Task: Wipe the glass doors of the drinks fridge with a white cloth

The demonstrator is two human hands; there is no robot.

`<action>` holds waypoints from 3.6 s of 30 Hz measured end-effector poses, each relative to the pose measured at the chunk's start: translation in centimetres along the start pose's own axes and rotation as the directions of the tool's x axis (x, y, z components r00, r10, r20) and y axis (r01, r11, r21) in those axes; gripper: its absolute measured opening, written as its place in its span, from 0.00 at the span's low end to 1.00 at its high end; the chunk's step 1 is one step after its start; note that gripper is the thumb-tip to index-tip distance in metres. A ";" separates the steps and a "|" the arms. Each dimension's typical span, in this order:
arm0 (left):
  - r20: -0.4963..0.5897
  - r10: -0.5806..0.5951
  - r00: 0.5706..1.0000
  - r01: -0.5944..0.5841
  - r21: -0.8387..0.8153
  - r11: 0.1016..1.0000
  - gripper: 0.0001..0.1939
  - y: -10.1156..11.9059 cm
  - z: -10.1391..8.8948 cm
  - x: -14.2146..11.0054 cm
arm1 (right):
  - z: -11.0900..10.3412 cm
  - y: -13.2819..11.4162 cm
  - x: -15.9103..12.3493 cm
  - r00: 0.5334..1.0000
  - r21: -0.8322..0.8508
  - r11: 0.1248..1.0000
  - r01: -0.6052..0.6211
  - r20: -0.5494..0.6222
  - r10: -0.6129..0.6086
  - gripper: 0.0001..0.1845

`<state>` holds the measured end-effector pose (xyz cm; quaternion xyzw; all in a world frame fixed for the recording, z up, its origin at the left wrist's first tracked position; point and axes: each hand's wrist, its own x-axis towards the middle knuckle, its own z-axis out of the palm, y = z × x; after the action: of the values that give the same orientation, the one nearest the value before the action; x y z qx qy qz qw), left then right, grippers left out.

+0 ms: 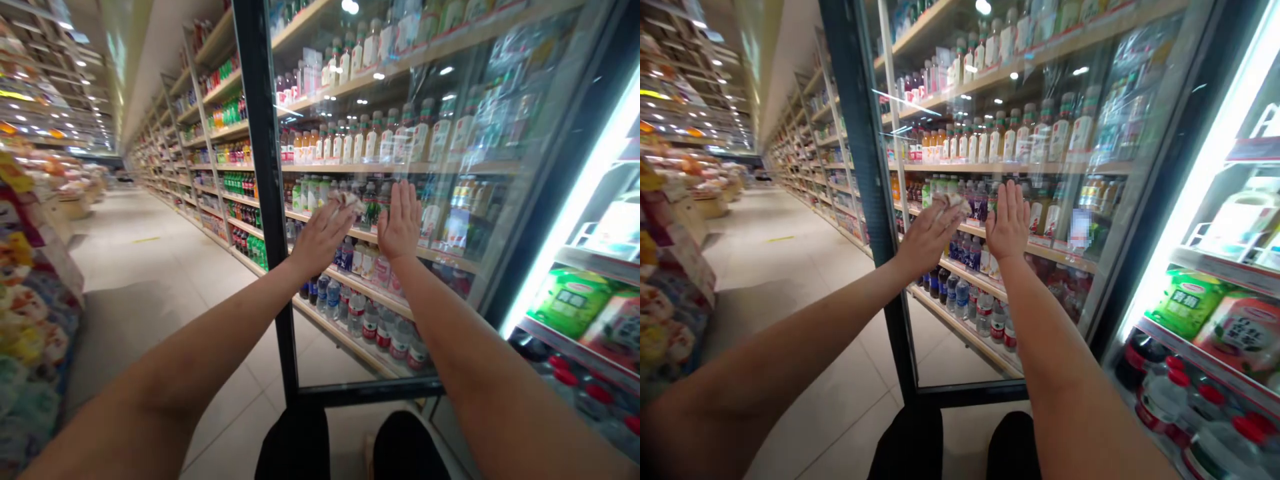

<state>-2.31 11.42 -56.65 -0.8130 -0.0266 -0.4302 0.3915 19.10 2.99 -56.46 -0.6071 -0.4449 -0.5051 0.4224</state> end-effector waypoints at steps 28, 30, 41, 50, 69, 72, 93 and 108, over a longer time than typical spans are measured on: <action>-0.087 -0.057 0.995 0.063 0.066 0.996 0.27 -2.8 -0.8 1.9 | -0.3 0.1 -0.2 1.000 -0.029 0.999 0.019 0.007 -0.019 0.33; 0.003 0.152 0.988 -0.152 0.021 0.988 0.26 -1.1 -0.4 0.2 | -0.3 0.1 -0.2 1.000 -0.029 1.000 0.011 0.016 -0.011 0.33; -0.101 -0.130 0.986 0.132 0.014 0.991 0.31 -3.8 -0.6 3.2 | -0.4 0.0 -0.2 1.000 -0.024 1.000 0.012 0.009 -0.012 0.33; 0.101 0.250 0.963 -0.249 -0.025 0.968 0.31 -2.4 -0.6 0.8 | -0.4 0.1 -0.2 1.000 -0.007 1.000 0.010 0.021 -0.010 0.33; -0.117 -0.202 0.972 0.209 0.051 0.977 0.29 -5.5 -1.4 5.6 | -0.5 0.4 -0.4 0.998 0.007 0.998 0.054 -0.017 -0.054 0.32; -0.059 -0.066 0.996 0.069 0.052 0.996 0.28 -2.9 -0.6 3.3 | -0.6 0.4 -0.4 0.999 0.008 0.999 0.052 -0.016 -0.052 0.32; -0.037 -0.116 0.993 0.115 -0.024 0.993 0.32 -5.8 -1.4 7.6 | -0.4 0.3 -0.6 0.999 0.028 0.998 0.049 -0.013 -0.049 0.33; -0.101 -0.238 0.966 0.237 -0.019 0.971 0.34 -7.9 -1.6 12.2 | -0.2 0.1 -0.7 0.998 0.039 0.998 0.044 -0.037 -0.043 0.31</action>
<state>1.24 12.26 -42.47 -0.7821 -0.1024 -0.5153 0.3352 19.10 2.72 -57.17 -0.5797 -0.4602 -0.5160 0.4311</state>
